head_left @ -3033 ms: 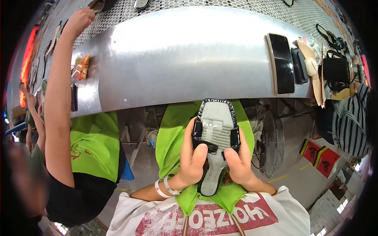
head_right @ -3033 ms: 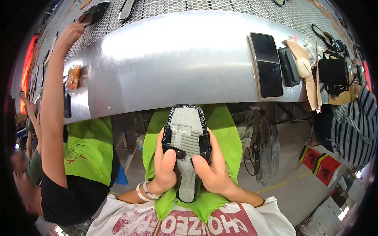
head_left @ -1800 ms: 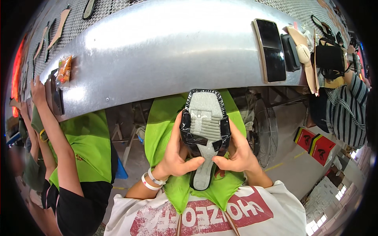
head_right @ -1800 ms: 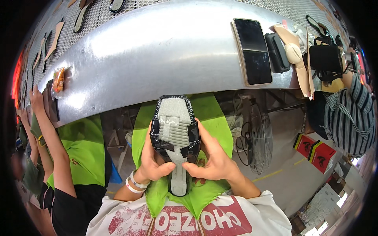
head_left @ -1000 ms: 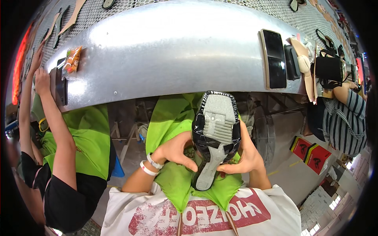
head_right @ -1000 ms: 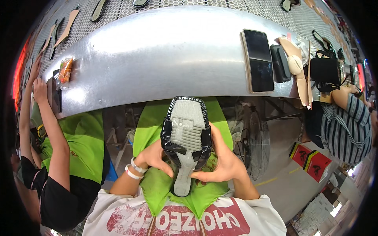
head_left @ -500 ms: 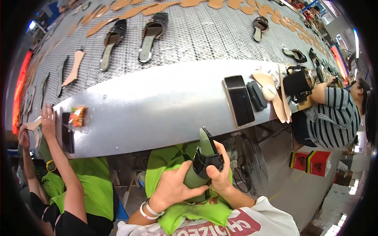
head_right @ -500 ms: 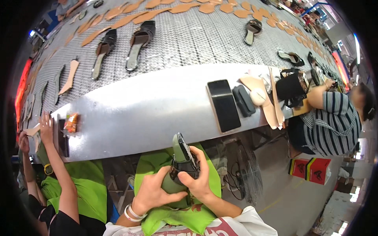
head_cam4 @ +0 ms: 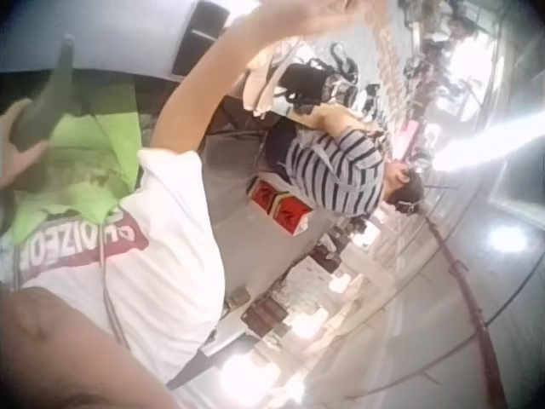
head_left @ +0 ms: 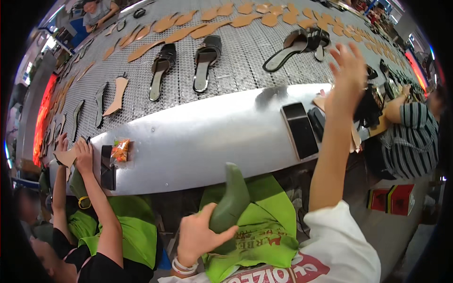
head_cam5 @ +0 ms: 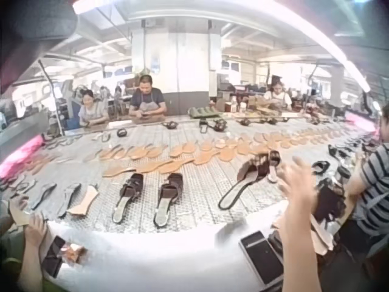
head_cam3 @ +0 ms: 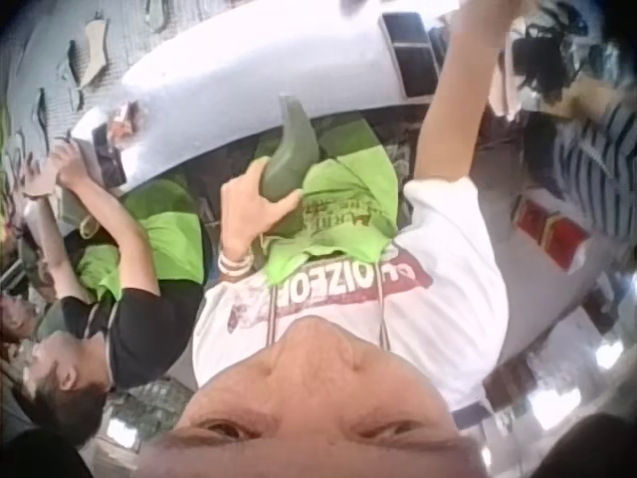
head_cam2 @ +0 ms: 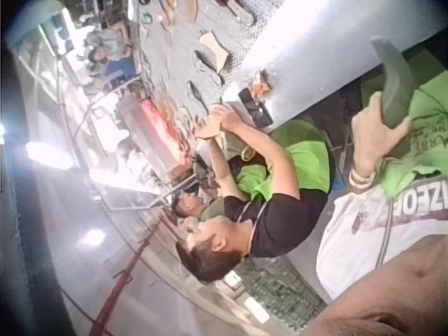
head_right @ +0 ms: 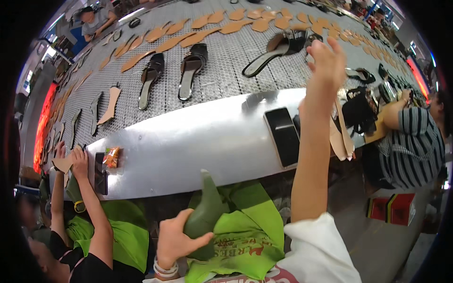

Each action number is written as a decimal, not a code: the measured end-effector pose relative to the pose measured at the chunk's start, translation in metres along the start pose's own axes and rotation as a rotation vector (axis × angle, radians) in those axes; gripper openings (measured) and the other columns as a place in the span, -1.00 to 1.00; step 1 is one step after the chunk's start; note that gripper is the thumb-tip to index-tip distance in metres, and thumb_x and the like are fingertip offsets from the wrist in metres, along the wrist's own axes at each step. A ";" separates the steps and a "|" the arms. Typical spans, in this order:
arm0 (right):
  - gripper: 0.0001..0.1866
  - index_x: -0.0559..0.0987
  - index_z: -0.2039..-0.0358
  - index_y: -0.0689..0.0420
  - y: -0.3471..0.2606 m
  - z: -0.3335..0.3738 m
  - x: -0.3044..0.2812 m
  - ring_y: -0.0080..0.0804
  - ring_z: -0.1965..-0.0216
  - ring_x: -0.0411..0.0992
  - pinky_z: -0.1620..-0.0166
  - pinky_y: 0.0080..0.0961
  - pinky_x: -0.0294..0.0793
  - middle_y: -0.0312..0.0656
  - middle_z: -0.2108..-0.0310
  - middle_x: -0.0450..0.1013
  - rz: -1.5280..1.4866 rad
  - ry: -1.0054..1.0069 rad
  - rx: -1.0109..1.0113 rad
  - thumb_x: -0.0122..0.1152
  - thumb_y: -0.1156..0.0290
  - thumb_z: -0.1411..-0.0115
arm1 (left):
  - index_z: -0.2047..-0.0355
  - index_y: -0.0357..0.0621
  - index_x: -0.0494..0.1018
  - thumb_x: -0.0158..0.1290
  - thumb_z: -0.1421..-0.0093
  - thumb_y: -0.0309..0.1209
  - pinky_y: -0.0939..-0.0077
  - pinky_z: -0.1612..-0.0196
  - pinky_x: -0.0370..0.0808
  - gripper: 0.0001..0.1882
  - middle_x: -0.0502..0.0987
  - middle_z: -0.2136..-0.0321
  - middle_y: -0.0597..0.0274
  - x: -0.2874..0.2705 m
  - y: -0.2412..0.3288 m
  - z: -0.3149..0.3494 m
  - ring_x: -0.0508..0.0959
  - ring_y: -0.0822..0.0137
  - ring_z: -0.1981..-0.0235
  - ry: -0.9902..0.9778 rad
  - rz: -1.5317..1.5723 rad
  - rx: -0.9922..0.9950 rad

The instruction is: The person assembles black slipper sandals by hand on a green shoe last. They repeatedly pick up a sole and a strap, fit the strap onto the sole, and place the finished slipper on a perforated metal table. The process is repeated multiple times throughout the clip.

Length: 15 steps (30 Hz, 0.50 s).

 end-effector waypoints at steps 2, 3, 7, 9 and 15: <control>-0.77 0.52 0.23 0.23 -0.065 0.067 0.008 -0.41 0.32 0.45 0.32 -0.49 0.38 -0.15 0.26 0.48 0.159 -0.310 -0.228 0.14 0.36 -0.15 | 0.18 -0.24 0.48 0.33 0.13 -0.02 0.25 0.47 0.52 -0.37 0.55 0.61 0.00 -0.019 -0.010 -0.013 0.61 0.02 0.56 0.058 -0.112 -0.050; -0.82 0.53 0.30 0.22 -0.096 0.100 0.007 -0.41 0.36 0.42 0.35 -0.50 0.33 -0.15 0.30 0.47 0.207 -0.444 -0.345 0.13 0.43 -0.10 | 0.18 -0.25 0.48 0.34 0.13 -0.02 0.22 0.48 0.51 -0.36 0.55 0.60 -0.02 -0.028 -0.010 -0.022 0.59 -0.01 0.56 0.100 -0.194 -0.058; -0.93 0.53 0.45 0.01 -0.165 0.180 0.009 -0.51 0.68 0.23 0.56 -0.53 0.16 -0.29 0.57 0.43 0.128 -0.822 -0.540 0.20 0.36 -0.01 | 0.18 -0.20 0.53 0.39 0.18 -0.14 0.19 0.37 0.53 -0.42 0.59 0.51 -0.07 -0.055 -0.030 -0.050 0.62 -0.05 0.45 0.183 -0.424 -0.206; -0.84 0.46 0.22 0.02 -0.175 0.198 0.007 -0.45 0.61 0.30 0.54 -0.46 0.20 -0.20 0.50 0.45 0.024 -0.662 -0.746 0.15 0.32 -0.19 | 0.17 -0.19 0.53 0.39 0.17 -0.15 0.16 0.37 0.51 -0.43 0.59 0.51 -0.07 -0.059 -0.032 -0.064 0.61 -0.06 0.45 0.247 -0.470 -0.201; -0.68 0.42 0.23 -0.03 -0.184 0.221 0.007 -0.49 0.66 0.25 0.58 -0.57 0.08 -0.26 0.55 0.40 0.017 -0.729 -0.780 0.19 0.60 0.01 | 0.21 -0.25 0.54 0.36 0.09 -0.35 0.23 0.24 0.50 -0.58 0.60 0.32 -0.05 -0.063 -0.033 -0.075 0.58 0.01 0.34 0.511 -0.404 -0.071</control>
Point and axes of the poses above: each hand's wrist, its own z-axis away from the middle knuckle, its own x-axis out of the palm, y = z × x, the point moved 7 cm from there along -z, towards the middle knuckle
